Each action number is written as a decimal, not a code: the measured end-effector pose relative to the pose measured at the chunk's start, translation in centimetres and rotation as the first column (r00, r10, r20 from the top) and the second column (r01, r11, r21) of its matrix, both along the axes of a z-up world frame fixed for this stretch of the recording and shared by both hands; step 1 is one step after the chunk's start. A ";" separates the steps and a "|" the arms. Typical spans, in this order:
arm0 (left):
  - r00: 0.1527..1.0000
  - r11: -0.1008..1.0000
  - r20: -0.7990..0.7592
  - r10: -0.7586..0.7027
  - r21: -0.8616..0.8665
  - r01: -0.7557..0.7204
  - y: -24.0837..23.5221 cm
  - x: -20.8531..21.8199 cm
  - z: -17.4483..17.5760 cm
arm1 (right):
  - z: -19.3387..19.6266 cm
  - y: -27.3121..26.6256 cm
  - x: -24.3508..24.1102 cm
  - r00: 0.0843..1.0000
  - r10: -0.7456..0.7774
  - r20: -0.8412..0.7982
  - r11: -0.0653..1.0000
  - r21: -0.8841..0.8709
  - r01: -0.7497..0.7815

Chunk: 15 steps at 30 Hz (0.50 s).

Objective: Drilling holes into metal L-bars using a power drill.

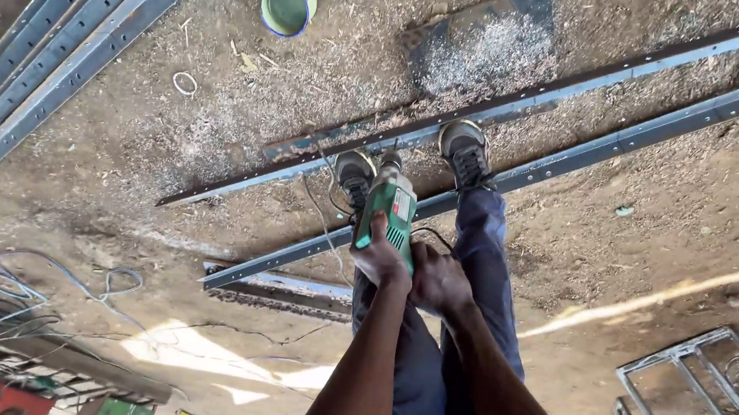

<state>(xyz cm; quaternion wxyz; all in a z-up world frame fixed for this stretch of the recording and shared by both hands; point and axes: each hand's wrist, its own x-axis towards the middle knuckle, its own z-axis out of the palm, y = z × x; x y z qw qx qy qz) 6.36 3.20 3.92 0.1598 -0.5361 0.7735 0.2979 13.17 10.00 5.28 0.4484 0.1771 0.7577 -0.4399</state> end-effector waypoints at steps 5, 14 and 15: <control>0.996 0.998 0.072 0.058 -0.031 -0.056 1.0 -1.1 0.2 | 0.5 0.6 -1.2 0.999 -0.034 -0.025 0.999 0.033 0.034; 0.996 0.998 0.067 0.054 0.007 -0.055 0.9 -1.3 -0.1 | 0.4 0.6 -1.3 0.995 -0.075 -0.072 0.997 0.022 0.077; 0.995 0.997 0.063 0.078 0.010 -0.078 1.2 -1.5 -0.1 | 0.3 0.6 -1.2 0.995 -0.068 -0.077 0.997 0.030 0.070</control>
